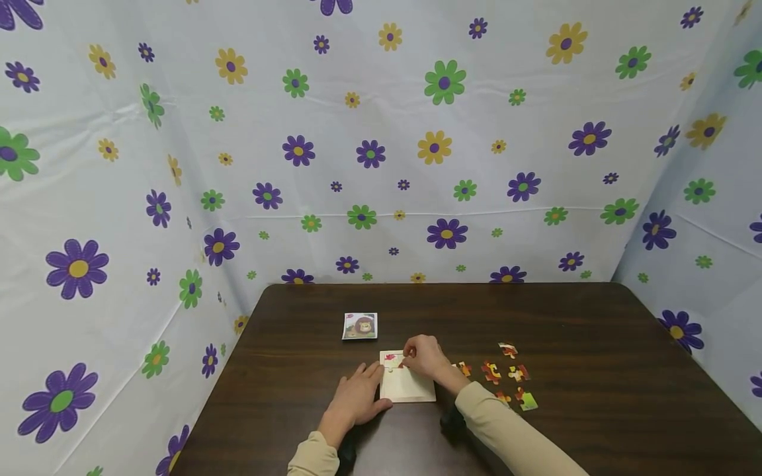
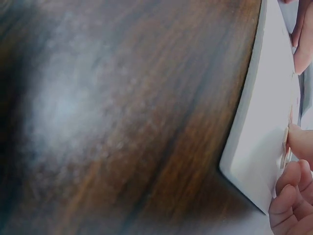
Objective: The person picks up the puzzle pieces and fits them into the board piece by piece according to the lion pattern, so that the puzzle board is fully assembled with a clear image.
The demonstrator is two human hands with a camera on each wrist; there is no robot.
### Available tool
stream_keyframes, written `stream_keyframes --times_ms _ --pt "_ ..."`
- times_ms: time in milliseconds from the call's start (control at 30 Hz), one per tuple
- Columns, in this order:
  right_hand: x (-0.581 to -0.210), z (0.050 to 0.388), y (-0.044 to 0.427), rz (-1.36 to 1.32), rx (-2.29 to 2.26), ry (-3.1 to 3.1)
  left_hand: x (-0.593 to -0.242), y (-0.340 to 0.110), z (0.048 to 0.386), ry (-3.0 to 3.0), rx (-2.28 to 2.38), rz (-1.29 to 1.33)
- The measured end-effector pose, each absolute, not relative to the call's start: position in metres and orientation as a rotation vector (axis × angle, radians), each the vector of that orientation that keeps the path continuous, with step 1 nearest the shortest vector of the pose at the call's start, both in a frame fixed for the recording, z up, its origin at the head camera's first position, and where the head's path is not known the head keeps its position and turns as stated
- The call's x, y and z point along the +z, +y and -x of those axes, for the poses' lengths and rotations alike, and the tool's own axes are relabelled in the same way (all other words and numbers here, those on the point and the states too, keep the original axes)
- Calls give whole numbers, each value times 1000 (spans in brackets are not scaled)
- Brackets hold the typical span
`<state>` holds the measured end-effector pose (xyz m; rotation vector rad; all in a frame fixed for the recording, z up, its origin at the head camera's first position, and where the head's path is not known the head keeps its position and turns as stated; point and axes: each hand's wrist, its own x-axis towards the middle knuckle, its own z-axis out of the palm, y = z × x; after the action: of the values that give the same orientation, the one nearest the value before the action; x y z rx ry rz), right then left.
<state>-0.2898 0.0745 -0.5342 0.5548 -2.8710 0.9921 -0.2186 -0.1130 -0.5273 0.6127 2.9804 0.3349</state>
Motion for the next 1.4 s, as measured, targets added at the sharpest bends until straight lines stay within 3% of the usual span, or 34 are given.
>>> stream_keyframes --times_ms 267,800,1400 --pt "-537 287 77 -584 964 -2854 -526 -111 219 2976 319 -601" --pt "-540 285 92 -887 797 -2759 -526 -112 218 2977 275 -591" --pt "-549 288 87 -866 859 -2683 -527 -114 219 2976 296 -615"
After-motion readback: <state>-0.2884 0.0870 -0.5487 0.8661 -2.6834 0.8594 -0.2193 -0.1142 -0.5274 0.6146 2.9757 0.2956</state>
